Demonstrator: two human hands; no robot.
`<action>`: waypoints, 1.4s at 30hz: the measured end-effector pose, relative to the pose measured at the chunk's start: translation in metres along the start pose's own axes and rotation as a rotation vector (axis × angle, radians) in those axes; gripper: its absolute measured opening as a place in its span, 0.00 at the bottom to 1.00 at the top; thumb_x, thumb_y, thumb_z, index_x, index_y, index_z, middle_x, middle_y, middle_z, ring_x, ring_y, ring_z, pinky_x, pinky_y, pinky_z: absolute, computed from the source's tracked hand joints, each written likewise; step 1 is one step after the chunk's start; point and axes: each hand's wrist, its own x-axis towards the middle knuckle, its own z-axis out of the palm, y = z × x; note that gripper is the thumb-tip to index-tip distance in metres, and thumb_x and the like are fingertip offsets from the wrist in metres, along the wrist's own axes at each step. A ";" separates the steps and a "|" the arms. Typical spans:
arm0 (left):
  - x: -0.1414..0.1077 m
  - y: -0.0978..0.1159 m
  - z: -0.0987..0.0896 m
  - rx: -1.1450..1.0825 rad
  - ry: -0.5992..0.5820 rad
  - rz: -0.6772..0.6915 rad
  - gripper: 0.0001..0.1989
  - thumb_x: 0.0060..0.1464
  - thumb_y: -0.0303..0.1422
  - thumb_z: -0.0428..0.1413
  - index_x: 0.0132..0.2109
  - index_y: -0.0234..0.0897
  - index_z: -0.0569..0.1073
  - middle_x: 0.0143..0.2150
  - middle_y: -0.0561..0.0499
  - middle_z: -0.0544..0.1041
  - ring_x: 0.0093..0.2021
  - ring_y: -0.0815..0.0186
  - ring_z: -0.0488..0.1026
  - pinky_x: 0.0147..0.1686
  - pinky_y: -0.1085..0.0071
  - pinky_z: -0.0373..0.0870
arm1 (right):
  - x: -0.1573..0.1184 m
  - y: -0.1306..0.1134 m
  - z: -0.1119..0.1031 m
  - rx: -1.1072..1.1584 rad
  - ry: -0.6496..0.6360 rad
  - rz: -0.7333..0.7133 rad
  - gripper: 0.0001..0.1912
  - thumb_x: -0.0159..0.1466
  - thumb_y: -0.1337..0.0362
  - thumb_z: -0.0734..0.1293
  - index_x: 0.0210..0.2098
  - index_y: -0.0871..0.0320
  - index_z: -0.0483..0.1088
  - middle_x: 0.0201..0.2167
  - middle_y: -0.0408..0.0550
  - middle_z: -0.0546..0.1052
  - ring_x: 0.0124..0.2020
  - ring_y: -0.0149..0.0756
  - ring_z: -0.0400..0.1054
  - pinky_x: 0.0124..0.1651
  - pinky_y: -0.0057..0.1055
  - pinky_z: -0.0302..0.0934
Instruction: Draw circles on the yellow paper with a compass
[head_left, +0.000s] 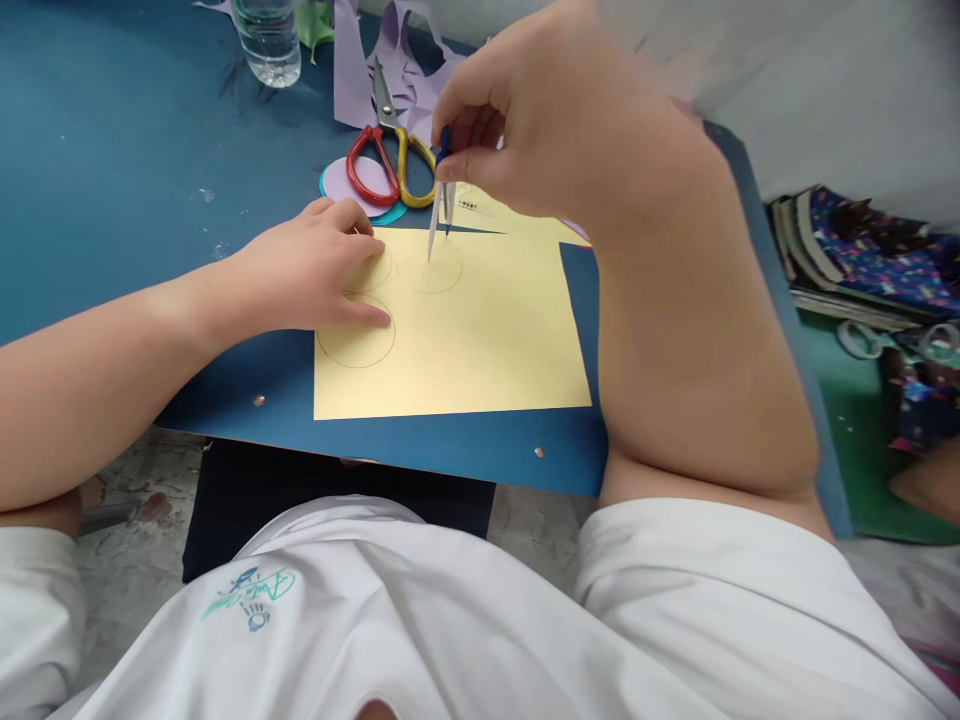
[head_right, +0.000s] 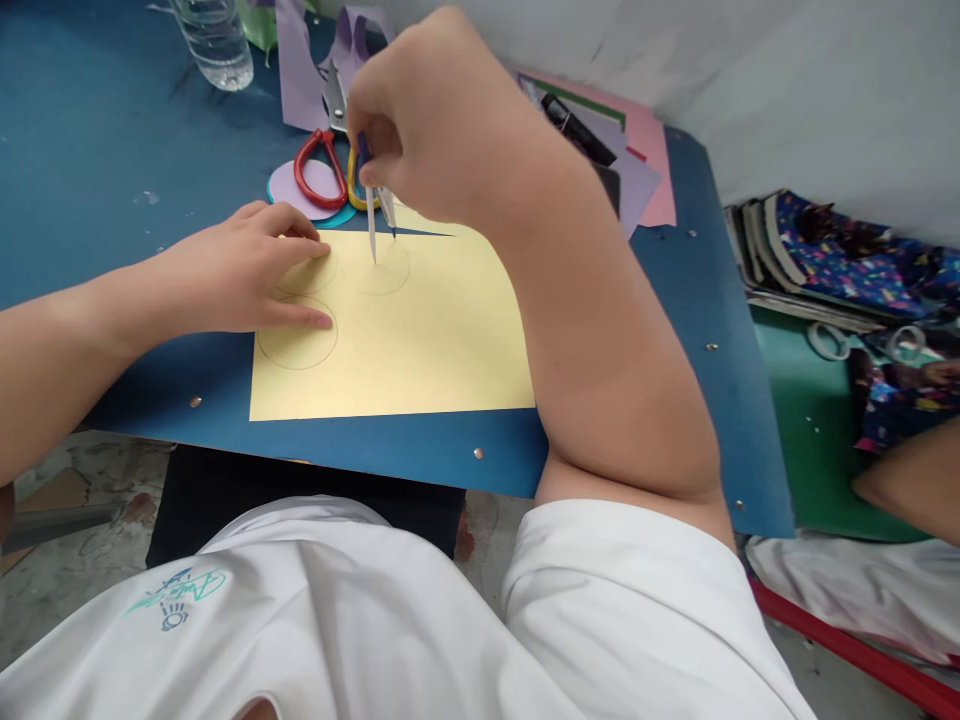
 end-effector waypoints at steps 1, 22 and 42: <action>0.000 0.001 -0.001 0.000 -0.006 -0.002 0.42 0.63 0.69 0.64 0.67 0.41 0.89 0.75 0.36 0.78 0.77 0.32 0.71 0.75 0.40 0.75 | 0.000 0.001 0.001 0.015 0.007 -0.005 0.11 0.80 0.71 0.78 0.60 0.67 0.90 0.52 0.57 0.91 0.62 0.63 0.89 0.72 0.56 0.83; -0.002 0.008 -0.009 -0.029 -0.067 -0.029 0.48 0.64 0.73 0.58 0.71 0.42 0.87 0.77 0.40 0.75 0.79 0.35 0.67 0.80 0.40 0.71 | -0.014 0.007 -0.003 0.252 0.087 -0.238 0.13 0.65 0.77 0.70 0.40 0.58 0.87 0.38 0.49 0.87 0.43 0.51 0.84 0.46 0.42 0.74; 0.004 -0.004 0.013 -0.030 0.002 -0.035 0.45 0.59 0.72 0.63 0.68 0.46 0.89 0.75 0.36 0.76 0.80 0.26 0.67 0.78 0.39 0.71 | -0.018 0.002 -0.002 0.211 0.066 -0.157 0.22 0.70 0.78 0.67 0.50 0.61 0.94 0.42 0.51 0.91 0.45 0.51 0.87 0.52 0.43 0.80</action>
